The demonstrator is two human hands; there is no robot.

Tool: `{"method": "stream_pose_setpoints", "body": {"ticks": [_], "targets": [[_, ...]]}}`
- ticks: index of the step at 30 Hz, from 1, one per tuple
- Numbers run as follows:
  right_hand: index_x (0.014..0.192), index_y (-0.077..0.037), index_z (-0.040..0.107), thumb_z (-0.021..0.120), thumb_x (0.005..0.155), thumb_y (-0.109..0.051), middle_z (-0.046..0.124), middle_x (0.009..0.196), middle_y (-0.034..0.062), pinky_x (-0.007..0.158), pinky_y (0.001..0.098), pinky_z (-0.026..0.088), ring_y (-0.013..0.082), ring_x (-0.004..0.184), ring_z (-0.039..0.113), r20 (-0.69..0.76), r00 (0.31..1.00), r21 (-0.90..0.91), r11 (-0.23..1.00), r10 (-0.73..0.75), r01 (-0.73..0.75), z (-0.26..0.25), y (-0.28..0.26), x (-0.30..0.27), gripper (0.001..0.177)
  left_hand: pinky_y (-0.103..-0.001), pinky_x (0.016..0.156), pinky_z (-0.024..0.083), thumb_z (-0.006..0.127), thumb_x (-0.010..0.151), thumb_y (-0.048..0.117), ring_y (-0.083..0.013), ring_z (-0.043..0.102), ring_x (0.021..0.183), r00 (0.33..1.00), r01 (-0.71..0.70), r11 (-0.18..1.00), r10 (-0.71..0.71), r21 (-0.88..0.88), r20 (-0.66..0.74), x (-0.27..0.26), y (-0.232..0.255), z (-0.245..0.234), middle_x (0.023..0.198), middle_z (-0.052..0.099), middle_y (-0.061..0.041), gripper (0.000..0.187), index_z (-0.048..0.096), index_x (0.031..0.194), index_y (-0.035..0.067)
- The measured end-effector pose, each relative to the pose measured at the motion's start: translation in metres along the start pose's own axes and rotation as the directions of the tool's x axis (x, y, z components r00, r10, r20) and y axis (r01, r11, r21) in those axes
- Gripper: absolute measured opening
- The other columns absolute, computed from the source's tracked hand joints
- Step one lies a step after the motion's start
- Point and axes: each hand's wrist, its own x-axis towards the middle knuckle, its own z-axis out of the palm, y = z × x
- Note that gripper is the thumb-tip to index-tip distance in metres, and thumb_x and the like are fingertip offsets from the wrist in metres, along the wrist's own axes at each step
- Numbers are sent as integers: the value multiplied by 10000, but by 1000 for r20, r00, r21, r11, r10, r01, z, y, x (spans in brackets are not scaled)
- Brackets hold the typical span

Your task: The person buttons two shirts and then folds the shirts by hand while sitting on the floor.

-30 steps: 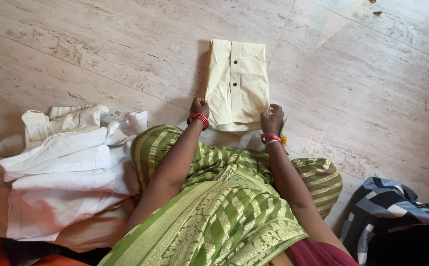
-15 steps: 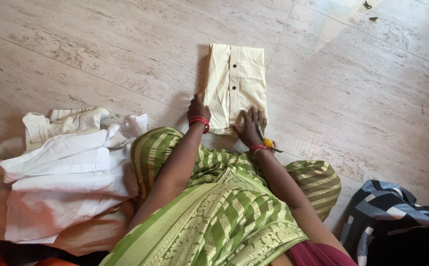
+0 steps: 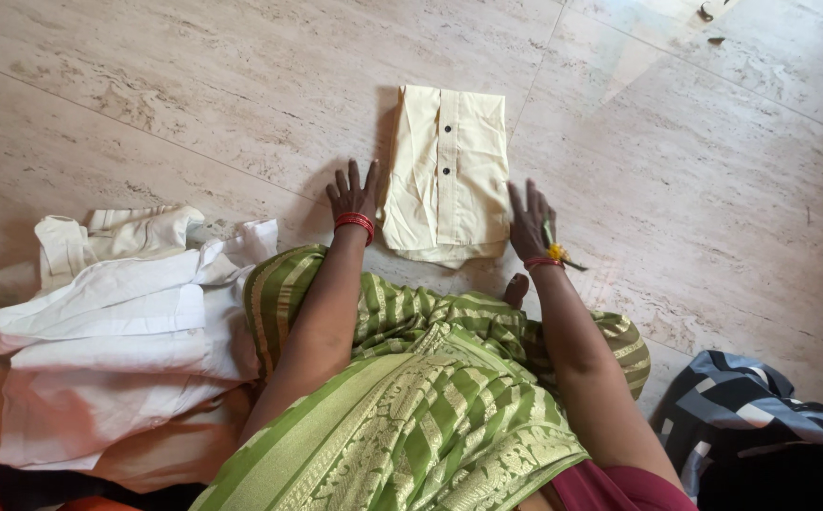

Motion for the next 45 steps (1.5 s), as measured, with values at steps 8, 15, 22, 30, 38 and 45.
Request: {"method": "stream_pose_setpoints", "body": {"ticks": [8,15,22,30,38,45], "targets": [[1530,-361,399,620,921,-127,275,1686,95,1140,571,377,376,1489,349,154,804,-374,719,-575,586,14,-1,-6,689,-687,1178,75,458,913,-104,-400,-11,1554,855,-498,775,513,389,72,-7,11,0,1720,-81,-47,961,161,1619,478],[1521,-296,497,638,900,-51,326,1684,3,1139,576,338,385,1495,330,278,863,-207,851,-421,482,23,-4,-13,682,-688,1198,9,443,934,-12,-360,-33,1571,882,-456,863,406,216,241,-24,16,-4,1716,-11,45,743,372,1549,398],[1208,-86,691,649,894,-126,699,1258,143,1012,513,439,405,1237,530,160,970,373,921,-183,112,5,-14,-15,320,-647,1188,97,579,897,291,-400,149,1521,919,-366,887,392,-282,38,-37,8,-39,1451,531,-39,384,709,1249,208],[987,47,691,585,1042,-479,628,836,108,735,389,452,201,791,533,362,911,695,595,197,-405,71,23,6,540,-436,821,508,450,974,606,-382,718,889,993,87,541,17,-837,115,13,0,44,904,735,-238,682,736,1041,-10],[1211,20,656,784,844,-446,741,1045,111,868,340,546,183,950,702,367,920,719,588,133,-372,65,10,5,607,-344,803,574,767,847,388,-178,717,896,991,-116,287,94,-951,-93,5,6,37,1019,781,-126,484,723,1142,7],[1277,-39,701,585,1078,-375,700,939,69,767,372,515,191,847,582,392,880,863,223,269,-453,81,19,6,407,-351,864,531,567,1032,404,-206,649,922,993,120,299,-50,-947,110,17,8,63,1032,758,-160,452,712,1264,44]]}}
